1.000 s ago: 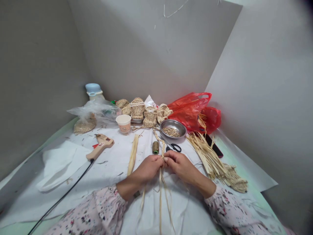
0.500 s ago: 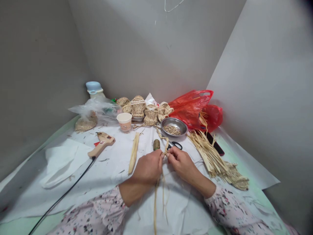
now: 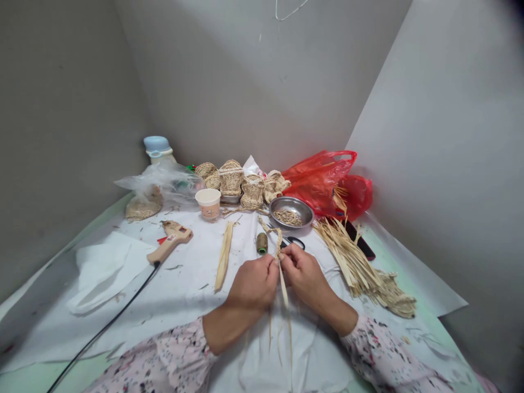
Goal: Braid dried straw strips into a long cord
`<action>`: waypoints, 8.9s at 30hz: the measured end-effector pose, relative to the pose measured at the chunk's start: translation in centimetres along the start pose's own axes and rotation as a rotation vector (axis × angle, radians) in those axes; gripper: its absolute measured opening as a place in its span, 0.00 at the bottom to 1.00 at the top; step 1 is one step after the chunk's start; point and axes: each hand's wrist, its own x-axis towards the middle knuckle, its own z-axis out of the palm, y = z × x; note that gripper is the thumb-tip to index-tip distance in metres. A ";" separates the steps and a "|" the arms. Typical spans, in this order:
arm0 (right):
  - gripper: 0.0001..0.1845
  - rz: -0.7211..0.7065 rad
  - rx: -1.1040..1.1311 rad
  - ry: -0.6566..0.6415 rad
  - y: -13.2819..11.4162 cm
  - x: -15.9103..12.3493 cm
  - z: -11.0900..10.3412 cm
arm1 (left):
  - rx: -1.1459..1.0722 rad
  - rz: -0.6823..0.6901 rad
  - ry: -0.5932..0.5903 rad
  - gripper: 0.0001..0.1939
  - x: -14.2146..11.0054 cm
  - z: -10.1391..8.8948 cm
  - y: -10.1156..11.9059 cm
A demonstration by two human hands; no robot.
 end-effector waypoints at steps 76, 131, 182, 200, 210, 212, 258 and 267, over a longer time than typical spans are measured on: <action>0.11 0.061 0.274 -0.130 0.5 0.7 -0.6 | -0.410 -0.048 -0.220 0.17 2.4 -0.1 -2.6; 0.13 -0.131 -0.504 0.082 -3.3 0.7 -5.8 | -1.231 -0.376 -0.213 0.13 2.7 0.8 -3.8; 0.06 -0.235 -0.390 0.036 -2.8 1.7 -11.4 | -1.100 -0.381 -0.247 0.15 2.5 0.5 -3.5; 0.19 0.104 0.044 -0.069 -2.8 -0.6 -0.8 | -1.146 -0.269 -0.284 0.16 2.6 1.0 -4.1; 0.23 0.115 0.057 -0.046 -2.2 -1.1 0.6 | -1.158 -0.275 -0.270 0.17 2.5 1.0 -4.0; 0.23 0.123 0.101 -0.049 -2.2 -1.1 0.7 | -1.158 -0.281 -0.268 0.17 2.5 1.0 -4.0; 0.10 0.062 -0.114 0.103 -1.7 -1.0 0.8 | -1.053 -0.211 -0.338 0.10 2.0 0.8 -3.5; 0.14 -0.036 -0.185 0.107 -2.4 -1.0 -0.3 | -0.985 -0.247 -0.255 0.11 2.2 0.6 -3.6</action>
